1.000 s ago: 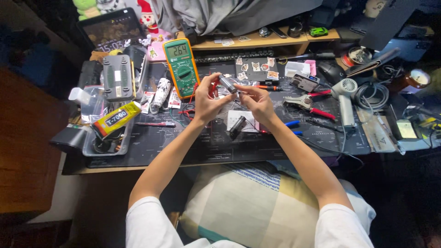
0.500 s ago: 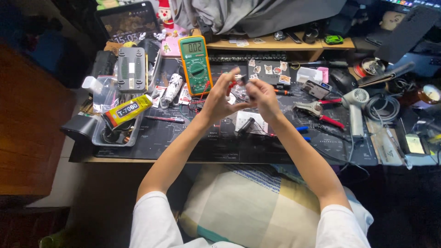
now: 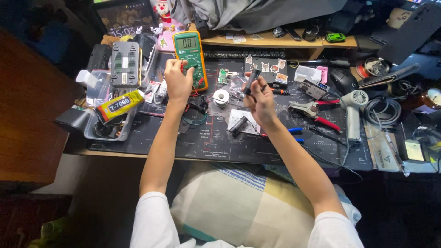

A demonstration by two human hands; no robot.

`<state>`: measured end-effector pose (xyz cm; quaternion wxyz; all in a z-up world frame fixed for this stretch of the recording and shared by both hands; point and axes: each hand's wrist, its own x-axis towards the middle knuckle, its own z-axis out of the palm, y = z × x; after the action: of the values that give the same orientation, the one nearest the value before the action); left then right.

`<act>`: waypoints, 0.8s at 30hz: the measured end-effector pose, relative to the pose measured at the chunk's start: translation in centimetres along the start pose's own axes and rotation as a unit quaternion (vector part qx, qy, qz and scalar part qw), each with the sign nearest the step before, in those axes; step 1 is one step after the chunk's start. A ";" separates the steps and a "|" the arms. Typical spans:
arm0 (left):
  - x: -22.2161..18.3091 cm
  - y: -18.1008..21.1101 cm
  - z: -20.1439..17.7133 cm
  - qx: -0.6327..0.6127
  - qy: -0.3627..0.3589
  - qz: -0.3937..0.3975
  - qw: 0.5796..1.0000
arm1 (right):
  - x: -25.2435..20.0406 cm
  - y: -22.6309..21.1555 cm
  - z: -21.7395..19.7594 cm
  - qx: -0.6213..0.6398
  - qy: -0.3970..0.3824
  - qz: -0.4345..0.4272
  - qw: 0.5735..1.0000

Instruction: Testing electronic components using a multimeter at a repair bench

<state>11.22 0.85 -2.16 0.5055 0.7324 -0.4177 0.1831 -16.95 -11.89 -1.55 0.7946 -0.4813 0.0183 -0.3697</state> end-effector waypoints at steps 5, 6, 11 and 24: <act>-0.3 -0.7 0.6 0.080 -0.004 -0.001 0.997 | -0.8 1.6 0.8 0.020 0.025 0.024 0.999; -0.7 -1.0 1.1 0.083 -0.002 -0.005 0.997 | -1.1 1.8 1.0 0.021 0.021 0.028 0.999; -1.7 -2.3 4.6 0.142 -0.001 -0.050 0.989 | -1.2 2.2 0.8 0.009 0.016 0.034 0.999; -1.1 -0.1 6.0 0.266 -0.007 -0.157 0.951 | -1.4 1.3 1.7 -0.006 0.021 0.031 0.999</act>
<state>9.74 -4.01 -5.55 0.3119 0.8979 -0.2373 0.2003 -16.54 -9.41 -2.09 0.8021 -0.4772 0.0523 -0.3552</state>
